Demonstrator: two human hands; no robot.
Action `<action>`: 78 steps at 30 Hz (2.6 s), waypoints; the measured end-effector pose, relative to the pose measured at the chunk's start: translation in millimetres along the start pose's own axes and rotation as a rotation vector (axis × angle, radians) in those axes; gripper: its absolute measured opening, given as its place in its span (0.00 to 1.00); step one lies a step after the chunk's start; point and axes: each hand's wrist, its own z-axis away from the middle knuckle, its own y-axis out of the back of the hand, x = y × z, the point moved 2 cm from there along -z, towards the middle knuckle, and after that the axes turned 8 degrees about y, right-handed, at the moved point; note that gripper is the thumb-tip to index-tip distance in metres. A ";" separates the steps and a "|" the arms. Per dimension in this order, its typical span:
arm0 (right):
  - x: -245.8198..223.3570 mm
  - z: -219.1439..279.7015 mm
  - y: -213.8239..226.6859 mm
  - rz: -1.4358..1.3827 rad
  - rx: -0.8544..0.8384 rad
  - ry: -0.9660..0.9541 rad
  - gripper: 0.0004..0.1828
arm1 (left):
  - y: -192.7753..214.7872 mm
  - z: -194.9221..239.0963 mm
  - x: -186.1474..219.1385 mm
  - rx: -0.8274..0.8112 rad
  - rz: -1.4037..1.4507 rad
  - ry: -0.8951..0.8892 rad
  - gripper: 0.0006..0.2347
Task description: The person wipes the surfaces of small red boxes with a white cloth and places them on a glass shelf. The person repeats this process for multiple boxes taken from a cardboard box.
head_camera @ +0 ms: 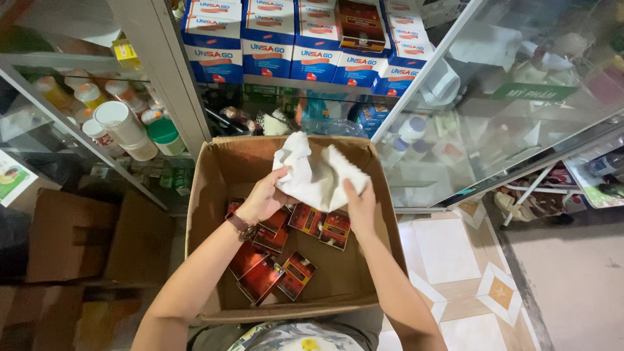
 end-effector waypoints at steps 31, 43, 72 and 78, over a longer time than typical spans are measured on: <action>-41.7 25.7 -15.9 0.009 -0.269 0.291 0.35 | -6.9 3.6 -22.3 0.051 -0.540 -0.044 0.21; 10.8 31.6 -36.5 -0.541 -0.421 -0.194 0.35 | -7.4 2.6 -29.8 -0.029 -0.348 0.152 0.24; -43.0 -16.1 21.3 -0.910 -0.167 -0.453 0.34 | 74.0 -70.3 -62.7 0.208 -1.687 0.053 0.25; -30.2 -28.0 44.9 -0.762 -0.203 -0.332 0.35 | 110.3 -108.1 -137.0 0.155 -2.126 0.332 0.24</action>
